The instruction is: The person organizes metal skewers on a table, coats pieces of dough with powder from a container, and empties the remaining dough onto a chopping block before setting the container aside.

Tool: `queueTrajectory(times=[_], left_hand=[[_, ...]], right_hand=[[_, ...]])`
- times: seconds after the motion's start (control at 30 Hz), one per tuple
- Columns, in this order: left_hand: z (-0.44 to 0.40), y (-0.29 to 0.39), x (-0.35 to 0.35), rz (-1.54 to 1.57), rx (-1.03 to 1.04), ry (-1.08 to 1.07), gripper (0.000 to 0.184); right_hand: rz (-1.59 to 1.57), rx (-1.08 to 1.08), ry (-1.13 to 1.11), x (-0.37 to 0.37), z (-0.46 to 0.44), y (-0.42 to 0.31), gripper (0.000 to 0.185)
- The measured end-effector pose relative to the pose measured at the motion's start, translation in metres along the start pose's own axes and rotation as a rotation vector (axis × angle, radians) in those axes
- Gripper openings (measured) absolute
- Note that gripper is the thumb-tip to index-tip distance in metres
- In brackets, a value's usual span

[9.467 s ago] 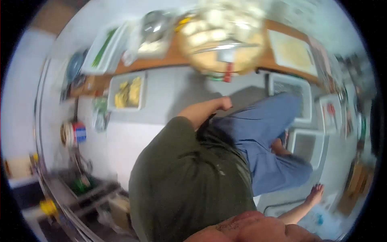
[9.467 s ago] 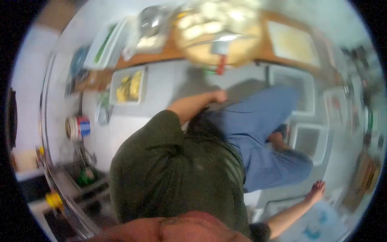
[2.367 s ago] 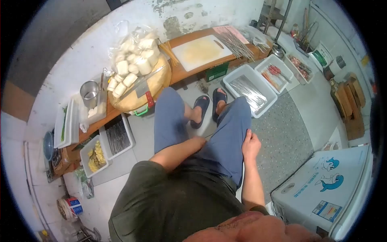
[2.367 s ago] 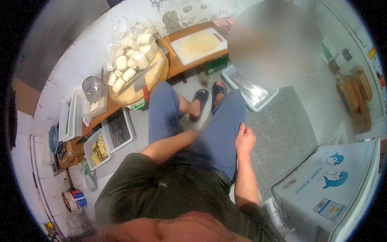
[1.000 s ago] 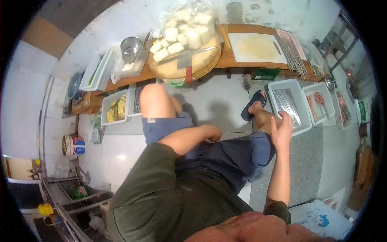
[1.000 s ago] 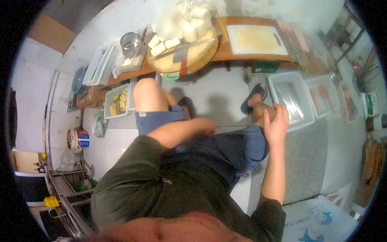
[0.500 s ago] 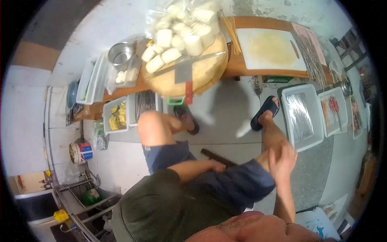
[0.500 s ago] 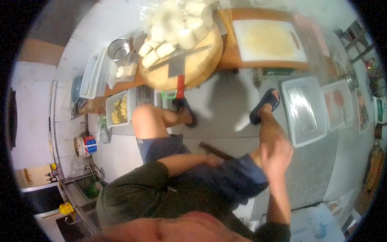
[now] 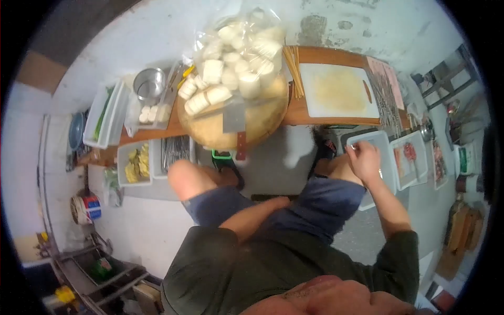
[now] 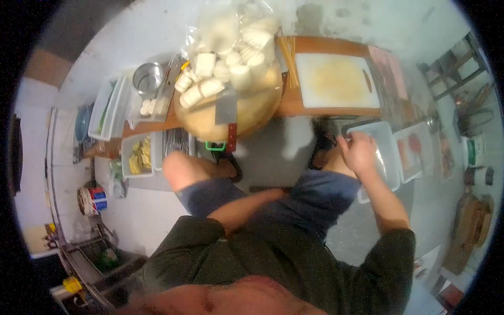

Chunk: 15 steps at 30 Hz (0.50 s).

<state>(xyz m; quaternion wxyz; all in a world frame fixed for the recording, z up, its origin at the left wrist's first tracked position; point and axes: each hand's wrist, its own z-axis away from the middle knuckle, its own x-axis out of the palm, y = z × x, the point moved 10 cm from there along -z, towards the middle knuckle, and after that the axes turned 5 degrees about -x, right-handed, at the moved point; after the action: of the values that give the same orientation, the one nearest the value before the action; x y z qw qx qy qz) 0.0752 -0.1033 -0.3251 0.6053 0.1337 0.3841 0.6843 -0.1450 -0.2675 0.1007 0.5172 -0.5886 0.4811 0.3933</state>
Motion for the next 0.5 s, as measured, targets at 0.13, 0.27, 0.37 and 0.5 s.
queueTrajectory(times=[0.13, 0.27, 0.37, 0.5], left_hand=[[0.005, 0.004, -0.004, -0.011, 0.038, -0.065, 0.043], [0.054, 0.045, -0.032, 0.001, -0.108, -0.145, 0.043], [0.037, 0.035, -0.031, -0.147, -0.068, -0.046, 0.044], [0.029, 0.029, -0.009, -0.211, -0.014, -0.289, 0.045]], right_hand=[[-0.025, -0.049, -0.004, -0.005, 0.004, -0.023, 0.032], [-0.005, 0.053, -0.022, -0.008, 0.036, 0.004, 0.032], [-0.211, -0.065, 0.110, -0.008, 0.052, 0.015, 0.027], [-0.113, 0.013, 0.042, 0.009, 0.038, 0.029, 0.025]])
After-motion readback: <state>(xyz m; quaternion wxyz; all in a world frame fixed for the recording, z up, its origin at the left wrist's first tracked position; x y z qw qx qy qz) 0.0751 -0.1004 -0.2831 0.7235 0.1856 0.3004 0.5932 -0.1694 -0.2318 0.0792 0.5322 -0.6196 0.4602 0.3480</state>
